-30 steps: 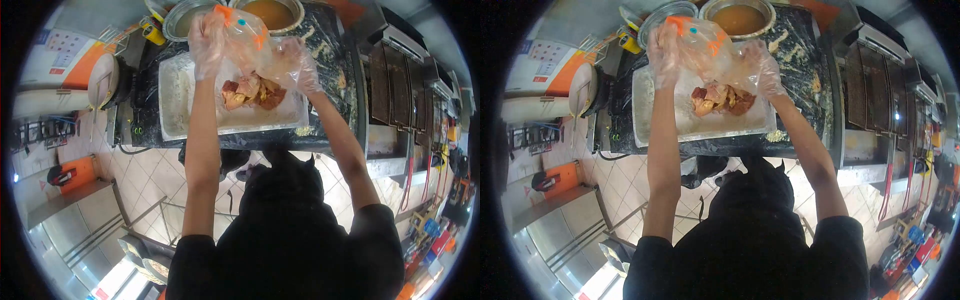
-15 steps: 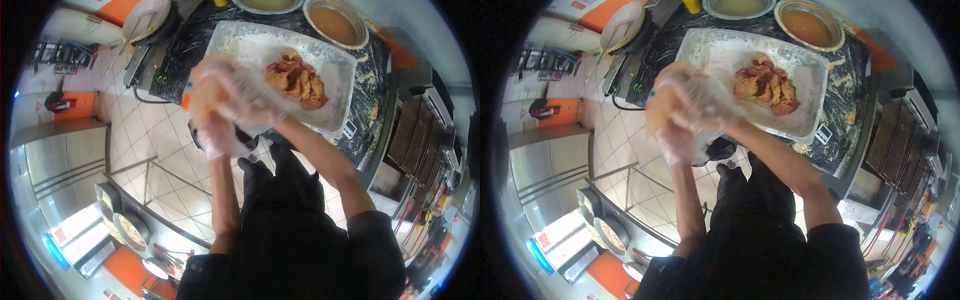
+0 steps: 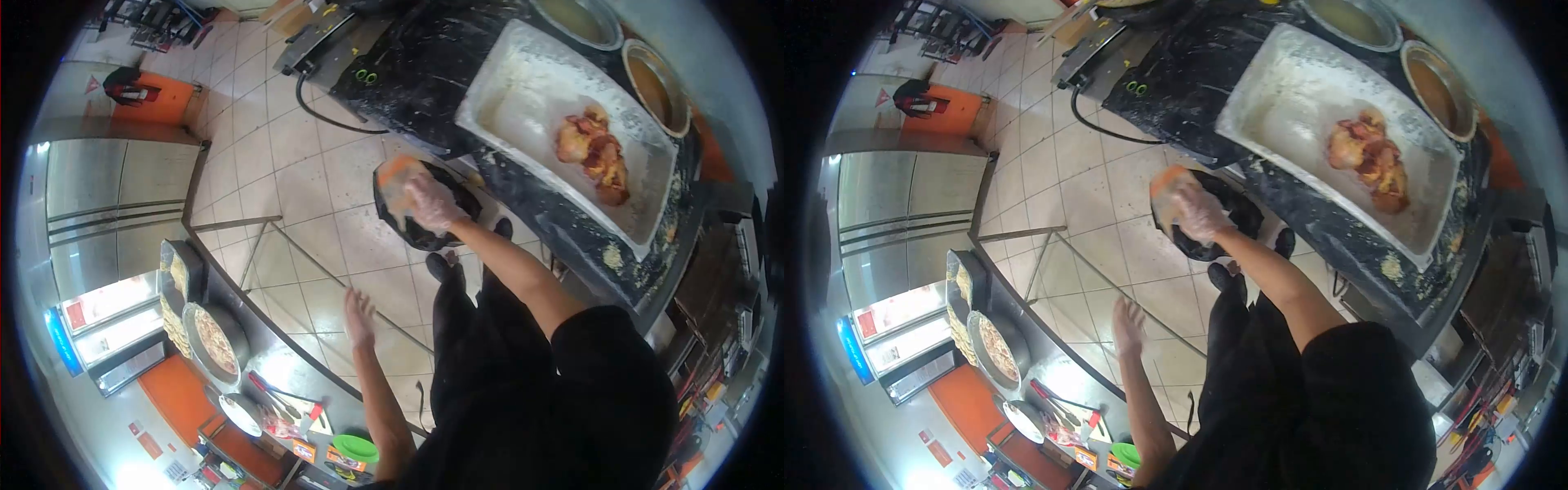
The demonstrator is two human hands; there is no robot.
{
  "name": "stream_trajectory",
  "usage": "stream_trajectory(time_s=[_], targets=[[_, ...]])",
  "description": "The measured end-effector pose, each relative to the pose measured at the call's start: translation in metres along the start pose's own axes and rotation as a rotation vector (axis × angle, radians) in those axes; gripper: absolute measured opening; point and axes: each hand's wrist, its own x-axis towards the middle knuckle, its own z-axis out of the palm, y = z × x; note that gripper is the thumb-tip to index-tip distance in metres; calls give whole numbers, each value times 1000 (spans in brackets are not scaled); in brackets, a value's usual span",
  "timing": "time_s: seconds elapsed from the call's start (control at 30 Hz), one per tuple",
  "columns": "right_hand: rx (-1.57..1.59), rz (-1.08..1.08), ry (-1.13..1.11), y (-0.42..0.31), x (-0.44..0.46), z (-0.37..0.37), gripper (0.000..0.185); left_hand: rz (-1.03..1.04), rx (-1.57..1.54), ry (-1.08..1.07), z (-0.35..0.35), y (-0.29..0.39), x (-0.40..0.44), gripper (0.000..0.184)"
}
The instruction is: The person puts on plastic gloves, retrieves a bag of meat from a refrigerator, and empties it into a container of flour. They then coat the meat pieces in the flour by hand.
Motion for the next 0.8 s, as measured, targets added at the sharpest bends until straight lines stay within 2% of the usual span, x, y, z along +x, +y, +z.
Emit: stream_trajectory(time_s=[0.07, 0.13, 0.2, 0.27, 0.33, 0.37, 0.4, 0.47, 0.5, 0.53, 0.6, 0.7, 0.8], targets=[[20, 323, -163, 34, -16, 32, 22, -69, -15, 81, -41, -19, -34, 67], [-96, 504, -367, 70, -32, 74, 23, -116, -1, 190, -82, -54, -68, 62], [-183, 438, -423, 97, -33, 100, 25, -231, -21, 330, -119, -92, -87, 62], [-269, 388, -514, 112, -46, 131, 29, -289, 17, 419, -124, -110, -106, 56], [-303, 335, -573, 128, -53, 156, 30, -325, -4, 372, -131, -140, -106, 52], [-376, 470, -736, 131, -55, 173, 36, -332, -34, 325, -135, -153, -108, 48], [-369, 480, -757, 143, -59, 190, 36, -352, -27, 334, -130, -156, -106, 48], [-229, 597, -745, 162, -64, 217, 46, -342, 111, 192, -113, -159, -98, 36], [-73, 663, -542, 162, -71, 221, 49, -347, 141, 177, -105, -160, -96, 34], [-78, 666, -538, 167, -67, 226, 49, -347, 141, 170, -99, -164, -94, 34], [-304, 570, -710, 176, -60, 237, 59, -359, 256, 115, -96, -169, -98, 34], [-145, 795, -275, 298, -128, 384, 64, -317, 272, 80, -105, -173, -106, 35], [-189, 1058, -690, 197, -69, 248, 67, -270, 296, 82, -111, -163, -106, 36]])
